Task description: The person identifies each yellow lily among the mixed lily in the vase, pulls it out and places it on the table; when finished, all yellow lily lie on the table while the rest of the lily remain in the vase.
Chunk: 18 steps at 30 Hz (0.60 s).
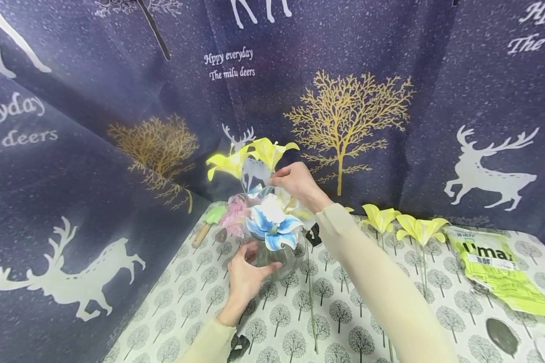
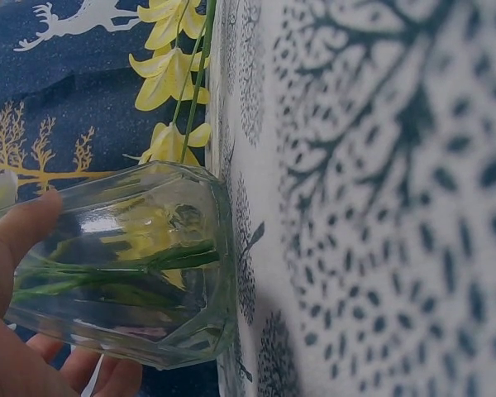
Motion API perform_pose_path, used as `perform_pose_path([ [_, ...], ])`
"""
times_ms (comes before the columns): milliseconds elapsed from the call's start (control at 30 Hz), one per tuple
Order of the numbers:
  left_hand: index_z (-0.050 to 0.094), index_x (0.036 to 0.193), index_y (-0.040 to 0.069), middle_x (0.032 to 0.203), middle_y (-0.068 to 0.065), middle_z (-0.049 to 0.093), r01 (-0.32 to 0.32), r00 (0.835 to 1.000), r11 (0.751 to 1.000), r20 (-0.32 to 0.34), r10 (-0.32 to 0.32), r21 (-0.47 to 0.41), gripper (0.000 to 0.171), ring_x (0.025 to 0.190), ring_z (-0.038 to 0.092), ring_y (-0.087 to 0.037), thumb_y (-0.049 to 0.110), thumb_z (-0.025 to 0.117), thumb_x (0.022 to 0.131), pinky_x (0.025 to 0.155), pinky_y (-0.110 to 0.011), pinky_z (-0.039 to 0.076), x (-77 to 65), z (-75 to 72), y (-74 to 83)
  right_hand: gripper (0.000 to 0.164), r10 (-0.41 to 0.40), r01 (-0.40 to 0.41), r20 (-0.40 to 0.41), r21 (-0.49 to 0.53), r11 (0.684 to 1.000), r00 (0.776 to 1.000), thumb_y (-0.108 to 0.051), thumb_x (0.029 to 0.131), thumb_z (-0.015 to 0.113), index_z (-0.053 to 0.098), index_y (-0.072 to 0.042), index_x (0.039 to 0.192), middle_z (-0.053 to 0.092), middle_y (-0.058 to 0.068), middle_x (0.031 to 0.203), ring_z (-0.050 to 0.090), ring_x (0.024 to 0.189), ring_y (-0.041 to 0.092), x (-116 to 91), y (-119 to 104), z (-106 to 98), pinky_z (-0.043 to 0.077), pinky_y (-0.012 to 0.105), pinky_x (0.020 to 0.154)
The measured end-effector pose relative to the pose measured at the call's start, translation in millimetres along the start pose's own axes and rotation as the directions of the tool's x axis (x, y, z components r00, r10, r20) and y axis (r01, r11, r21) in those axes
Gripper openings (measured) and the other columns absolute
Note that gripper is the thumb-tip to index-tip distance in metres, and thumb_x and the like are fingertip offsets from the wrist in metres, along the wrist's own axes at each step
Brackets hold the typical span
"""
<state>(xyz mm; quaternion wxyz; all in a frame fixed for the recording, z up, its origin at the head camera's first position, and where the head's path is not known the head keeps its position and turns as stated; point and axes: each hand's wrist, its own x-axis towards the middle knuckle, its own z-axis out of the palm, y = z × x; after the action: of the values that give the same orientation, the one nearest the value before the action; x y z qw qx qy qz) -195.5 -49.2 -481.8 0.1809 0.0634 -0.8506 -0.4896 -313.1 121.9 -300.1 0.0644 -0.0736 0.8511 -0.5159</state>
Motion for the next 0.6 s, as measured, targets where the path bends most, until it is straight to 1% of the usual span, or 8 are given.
perform_pose_path([
  [167, 0.067, 0.117, 0.025, 0.109, 0.004, 0.074, 0.005, 1.0, 1.0, 0.002, -0.005, -0.005, 0.078, 0.105, 0.068, -0.02, 0.048, 0.098, 0.049, 0.098, -0.044, 0.054, -0.3, 0.5, 0.1, 0.026, -0.005, 0.006, -0.03, 0.039, 0.999, 1.0, -0.026, 0.096, 0.068, 0.075, -0.009, 0.114, 0.072, 0.011, 0.124, 0.06, 0.128, 0.028, -5, -2, -4, 0.044, 0.049, 0.114],
  [267, 0.067, 0.118, 0.024, 0.11, 0.003, 0.074, 0.011, 1.0, 1.0, 0.006, -0.01, -0.013, 0.079, 0.105, 0.068, -0.021, 0.048, 0.098, 0.049, 0.098, -0.045, 0.054, -0.5, 0.3, 1.2, 0.028, -0.011, 0.014, -0.055, 0.06, 0.998, 0.998, -0.026, 0.097, 0.067, 0.074, -0.008, 0.117, 0.072, 0.012, 0.123, 0.062, 0.121, 0.027, -7, -2, -7, 0.05, 0.044, 0.106],
  [400, 0.067, 0.119, 0.024, 0.112, 0.0, 0.075, 0.027, 1.0, 0.999, 0.011, -0.027, -0.026, 0.079, 0.107, 0.068, -0.023, 0.046, 0.098, 0.05, 0.1, -0.046, 0.053, -0.8, -0.4, 2.0, 0.029, -0.015, 0.026, -0.094, 0.109, 0.994, 0.995, -0.025, 0.097, 0.067, 0.073, -0.008, 0.12, 0.074, 0.015, 0.121, 0.069, 0.102, 0.02, -9, -2, -11, 0.056, 0.037, 0.09],
  [500, 0.067, 0.12, 0.024, 0.114, -0.001, 0.075, 0.04, 0.999, 0.999, 0.016, -0.04, -0.026, 0.08, 0.109, 0.068, -0.024, 0.046, 0.098, 0.05, 0.101, -0.047, 0.053, -1.2, -0.7, 2.4, 0.029, -0.014, 0.035, -0.123, 0.167, 0.985, 0.992, -0.022, 0.097, 0.067, 0.072, -0.007, 0.121, 0.075, 0.014, 0.119, 0.071, 0.093, 0.012, -12, -2, -13, 0.059, 0.036, 0.092],
  [600, 0.067, 0.121, 0.025, 0.114, 0.0, 0.075, 0.043, 0.999, 0.999, 0.017, -0.043, -0.023, 0.08, 0.11, 0.068, -0.024, 0.046, 0.098, 0.05, 0.101, -0.046, 0.053, -1.7, -1.0, 2.9, 0.029, -0.016, 0.051, -0.151, 0.231, 0.972, 0.988, -0.02, 0.097, 0.067, 0.071, -0.004, 0.121, 0.075, 0.012, 0.116, 0.073, 0.086, 0.008, -15, -2, -16, 0.061, 0.034, 0.093],
])
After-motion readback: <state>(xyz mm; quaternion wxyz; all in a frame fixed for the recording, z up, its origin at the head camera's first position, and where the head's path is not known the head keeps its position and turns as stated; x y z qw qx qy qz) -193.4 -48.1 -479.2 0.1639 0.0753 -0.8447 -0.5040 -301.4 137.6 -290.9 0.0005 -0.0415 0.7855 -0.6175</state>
